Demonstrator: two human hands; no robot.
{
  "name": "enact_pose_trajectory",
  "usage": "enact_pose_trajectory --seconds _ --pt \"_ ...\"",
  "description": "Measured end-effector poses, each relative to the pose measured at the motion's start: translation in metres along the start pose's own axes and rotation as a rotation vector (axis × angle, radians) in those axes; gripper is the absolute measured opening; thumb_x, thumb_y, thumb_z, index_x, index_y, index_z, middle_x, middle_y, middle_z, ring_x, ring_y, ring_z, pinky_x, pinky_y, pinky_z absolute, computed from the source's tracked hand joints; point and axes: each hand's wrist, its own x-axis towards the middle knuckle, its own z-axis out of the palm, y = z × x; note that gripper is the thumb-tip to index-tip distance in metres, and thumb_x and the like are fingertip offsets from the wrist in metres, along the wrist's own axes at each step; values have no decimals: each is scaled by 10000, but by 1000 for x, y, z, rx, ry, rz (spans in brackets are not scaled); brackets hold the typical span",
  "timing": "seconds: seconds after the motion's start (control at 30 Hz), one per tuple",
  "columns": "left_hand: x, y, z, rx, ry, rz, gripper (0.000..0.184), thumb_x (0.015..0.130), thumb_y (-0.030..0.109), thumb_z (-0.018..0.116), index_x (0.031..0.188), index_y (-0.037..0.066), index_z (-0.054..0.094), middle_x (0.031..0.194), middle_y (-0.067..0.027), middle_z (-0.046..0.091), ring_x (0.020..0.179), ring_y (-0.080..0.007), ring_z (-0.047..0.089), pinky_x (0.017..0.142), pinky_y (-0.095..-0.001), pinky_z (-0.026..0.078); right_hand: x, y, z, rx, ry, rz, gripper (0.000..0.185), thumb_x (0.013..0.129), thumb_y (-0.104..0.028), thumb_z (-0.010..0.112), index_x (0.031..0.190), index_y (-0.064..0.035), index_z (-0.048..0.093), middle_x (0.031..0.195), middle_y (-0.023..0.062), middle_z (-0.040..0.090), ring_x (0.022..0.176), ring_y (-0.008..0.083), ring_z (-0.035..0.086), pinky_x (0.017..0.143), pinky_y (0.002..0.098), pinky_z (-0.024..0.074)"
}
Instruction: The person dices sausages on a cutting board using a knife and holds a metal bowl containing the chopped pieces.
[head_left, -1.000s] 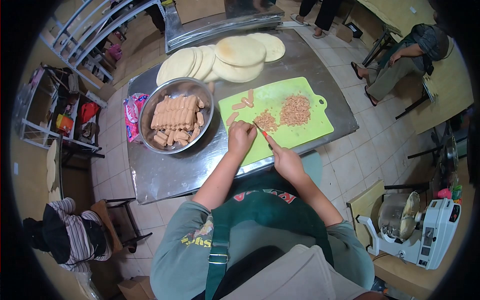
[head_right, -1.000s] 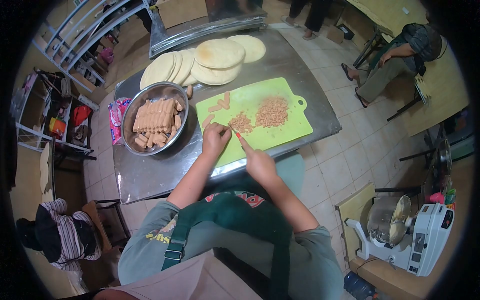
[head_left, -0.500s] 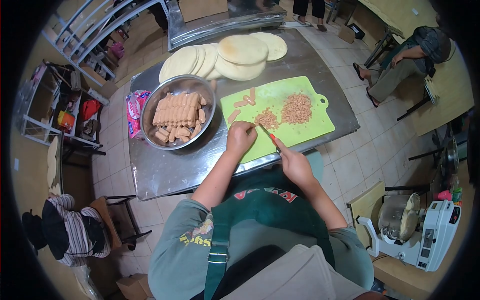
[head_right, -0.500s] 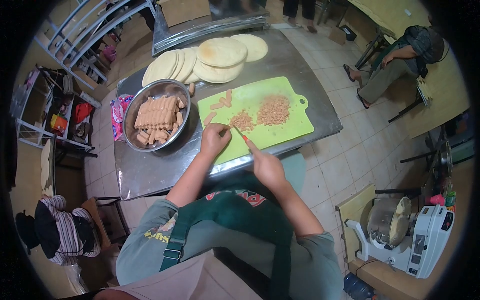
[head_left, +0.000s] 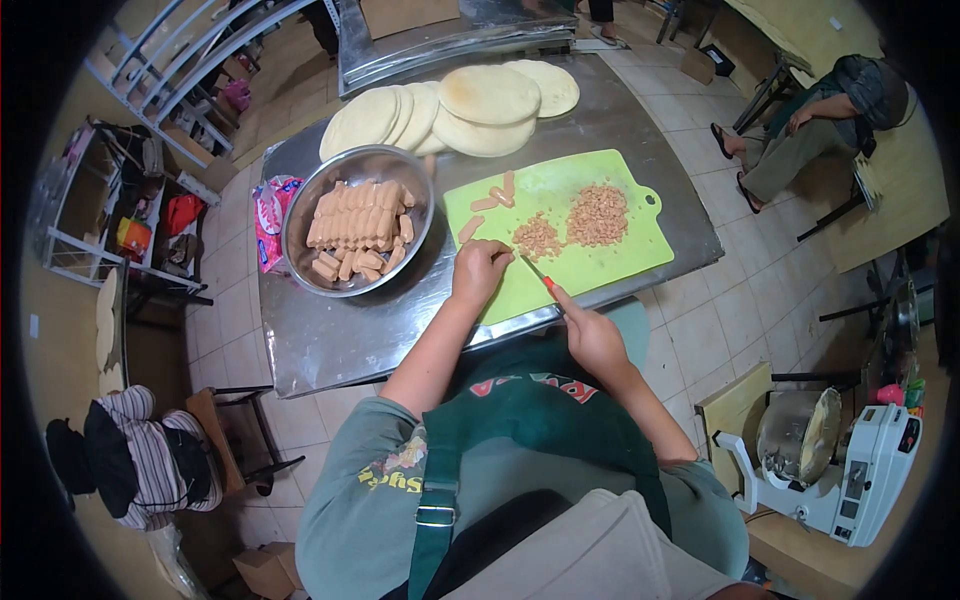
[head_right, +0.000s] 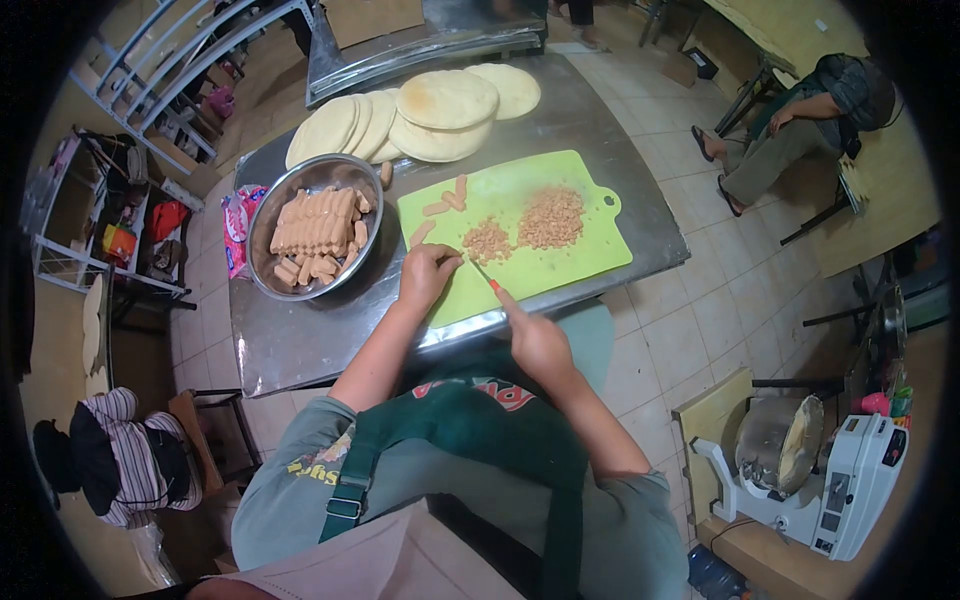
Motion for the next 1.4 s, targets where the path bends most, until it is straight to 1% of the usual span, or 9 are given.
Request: enact_pose_trajectory --seconds 0.33,0.43,0.5,0.73,0.87,1.03,1.23,1.33,1.4 --pt "-1 3 -4 -12 -15 -33 133 689 145 715 756 31 697 698 -151 637 662 -300 610 643 -379 480 24 -6 14 -112 -127 89 475 856 -82 471 1321 -180 449 744 235 587 687 393 578 644 460 454" --pt "-1 1 -1 -17 2 -49 141 691 148 717 762 27 697 696 -154 637 650 -295 614 633 -370 484 7 1 15 -92 -80 45 484 850 -71 476 1323 -168 447 734 236 584 667 389 576 634 461 454" --pt "-1 0 -2 -5 -5 -42 138 694 144 716 766 27 698 700 -156 638 650 -291 616 633 -365 485 -2 3 13 -45 42 -42 450 855 -101 456 1300 -160 476 651 206 562 601 374 570 586 478 448" --pt "-4 -5 -4 19 -61 52 112 694 99 698 784 34 703 738 -149 647 653 -278 622 637 -357 492 5 -3 2 68 36 -34 436 858 -100 455 1291 -140 481 661 215 563 613 381 566 596 474 443" --pt "-5 -6 0 55 -6 57 113 693 89 686 792 39 706 746 -140 652 656 -271 626 634 -350 497 20 -9 8 -25 -33 15 460 854 -87 461 1309 -153 460 701 219 576 652 384 573 619 468 447" --pt "0 -1 -4 -4 -73 -162 139 694 138 698 792 41 709 727 -137 659 655 -250 642 633 -336 505 8 -8 14 -118 -103 58 494 847 -68 472 1331 -161 435 727 222 581 677 385 575 635 456 452" --pt "3 -2 -6 -26 -102 -216 158 688 165 710 787 43 710 709 -137 659 645 -228 650 635 -329 509 -8 -3 7 -21 26 -39 436 850 -90 471 1283 -133 492 640 201 556 607 374 569 568 479 436" --pt "2 -2 -6 -36 -93 -217 162 686 170 710 780 38 707 701 -137 658 642 -231 651 634 -329 510 1 -4 5 34 52 -79 438 850 -90 468 1286 -131 487 641 203 557 604 375 569 566 483 437" --pt "2 -1 -6 -30 -88 -214 164 687 171 709 776 34 705 699 -138 657 643 -235 652 633 -331 511 9 -11 6 -33 -39 31 464 851 -69 474 1309 -136 461 728 224 580 682 384 578 621 447 451"
